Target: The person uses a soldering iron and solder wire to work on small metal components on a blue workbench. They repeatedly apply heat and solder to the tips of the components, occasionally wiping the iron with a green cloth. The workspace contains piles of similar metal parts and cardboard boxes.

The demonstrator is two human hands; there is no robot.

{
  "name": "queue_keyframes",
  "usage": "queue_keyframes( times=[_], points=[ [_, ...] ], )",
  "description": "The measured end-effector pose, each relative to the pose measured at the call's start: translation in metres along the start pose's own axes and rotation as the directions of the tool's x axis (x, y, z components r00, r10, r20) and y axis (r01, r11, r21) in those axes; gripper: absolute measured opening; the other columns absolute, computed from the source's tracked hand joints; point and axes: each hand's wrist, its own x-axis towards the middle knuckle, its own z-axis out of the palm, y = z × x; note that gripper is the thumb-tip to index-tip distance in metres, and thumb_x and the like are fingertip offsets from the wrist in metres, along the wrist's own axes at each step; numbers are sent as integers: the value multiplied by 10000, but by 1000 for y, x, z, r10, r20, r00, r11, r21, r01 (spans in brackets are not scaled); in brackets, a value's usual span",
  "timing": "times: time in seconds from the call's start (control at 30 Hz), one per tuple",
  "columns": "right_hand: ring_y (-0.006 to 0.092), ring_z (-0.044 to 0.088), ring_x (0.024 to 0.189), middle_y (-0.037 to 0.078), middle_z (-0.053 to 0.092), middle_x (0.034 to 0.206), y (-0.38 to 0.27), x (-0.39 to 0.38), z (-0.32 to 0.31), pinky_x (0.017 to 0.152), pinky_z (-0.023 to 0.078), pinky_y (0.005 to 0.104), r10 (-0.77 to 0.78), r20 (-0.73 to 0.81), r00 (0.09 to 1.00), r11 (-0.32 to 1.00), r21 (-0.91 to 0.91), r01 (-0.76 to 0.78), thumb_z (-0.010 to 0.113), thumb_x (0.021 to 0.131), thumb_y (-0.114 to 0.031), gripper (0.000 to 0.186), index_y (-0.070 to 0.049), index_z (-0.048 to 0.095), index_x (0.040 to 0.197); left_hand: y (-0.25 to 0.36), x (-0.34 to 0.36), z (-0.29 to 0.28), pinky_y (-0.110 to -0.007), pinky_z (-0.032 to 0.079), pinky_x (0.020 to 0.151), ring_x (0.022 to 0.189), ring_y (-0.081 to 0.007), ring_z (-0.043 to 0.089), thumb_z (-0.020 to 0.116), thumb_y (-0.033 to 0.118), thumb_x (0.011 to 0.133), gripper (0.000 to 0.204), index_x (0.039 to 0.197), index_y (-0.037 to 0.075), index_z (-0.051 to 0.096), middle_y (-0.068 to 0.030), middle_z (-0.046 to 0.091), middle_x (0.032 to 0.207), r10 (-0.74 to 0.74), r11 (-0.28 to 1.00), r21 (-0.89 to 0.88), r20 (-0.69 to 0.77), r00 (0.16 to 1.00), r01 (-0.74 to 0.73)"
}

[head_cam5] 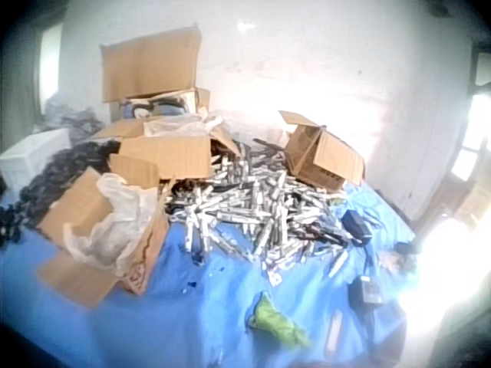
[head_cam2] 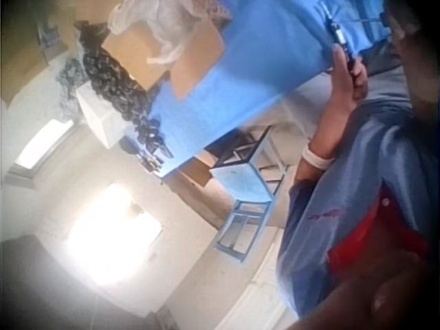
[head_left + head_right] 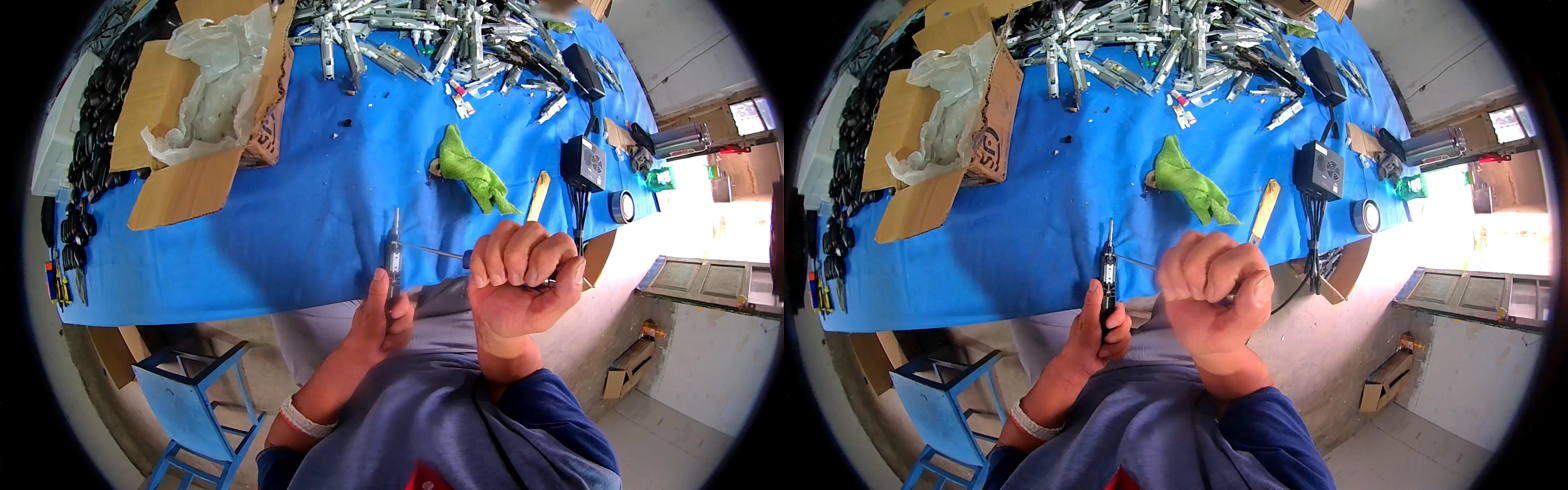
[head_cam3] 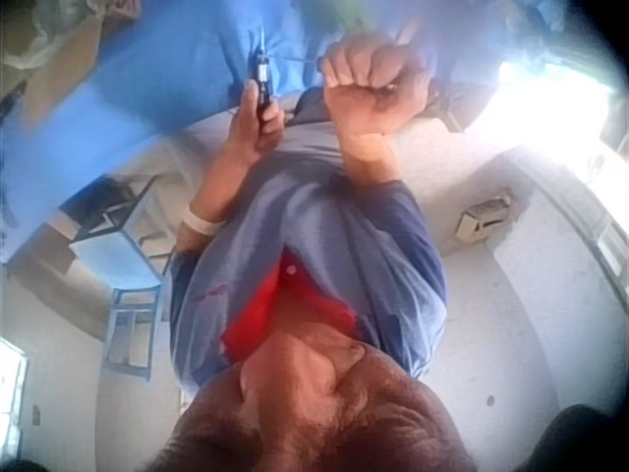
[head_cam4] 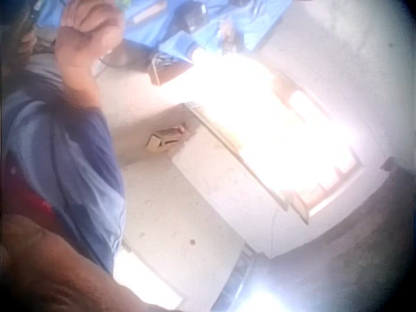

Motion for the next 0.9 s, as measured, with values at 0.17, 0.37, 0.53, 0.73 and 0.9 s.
queue_keyframes(
  times=[0.17, 0.37, 0.53, 0.73, 0.9],
  points=[
    [131, 316, 512, 26, 350, 613, 3, 7, -5, 392, 316, 245, -136, 63, 989, 986, -91, 142, 268, 1021, -384, 441, -118, 317, 674, 0, 0, 0, -271, 190, 358, 345, -110, 242, 287, 730, 896, 644, 608, 159, 352, 14, 300, 484, 12, 1000, 12, 8, 1000, -12],
    [149, 338, 566, 32, 371, 638, -4, 4, -1, 481, 297, 274, -29, -17, 999, 999, -17, 28, 394, 992, -466, 528, -78, 336, 638, 0, 0, 1, -272, 184, 355, 343, -108, 238, 289, 733, 894, 645, 610, 158, 354, 15, 297, 484, 26, 1000, 16, 5, 1000, -26],
    [147, 339, 566, 33, 374, 641, -3, 4, -4, 476, 293, 272, -18, 14, 1000, 1000, 3, 18, 395, 992, -465, 528, -78, 330, 638, -1, 1, -1, -273, 184, 353, 343, -107, 237, 291, 737, 891, 647, 607, 158, 352, 15, 300, 488, 17, 1000, 8, 13, 1000, -17],
    [147, 342, 564, 39, 375, 638, -2, 4, -3, 475, 294, 273, -13, 7, 1000, 1000, 10, 13, 390, 992, -465, 529, -77, 334, 636, 0, 1, -1, -272, 191, 352, 343, -108, 237, 298, 741, 886, 651, 599, 159, 351, 16, 303, 493, 2, 1000, 14, 8, 1000, -2],
    [150, 351, 559, 42, 379, 638, -1, 4, -2, 469, 294, 277, -1, 7, 1000, 1000, 6, 1, 393, 991, -463, 532, -76, 337, 631, -1, 1, -1, -272, 196, 350, 344, -109, 242, 306, 745, 881, 652, 603, 157, 355, 13, 314, 498, 12, 1000, 16, 7, 1000, -12]
  ],
)
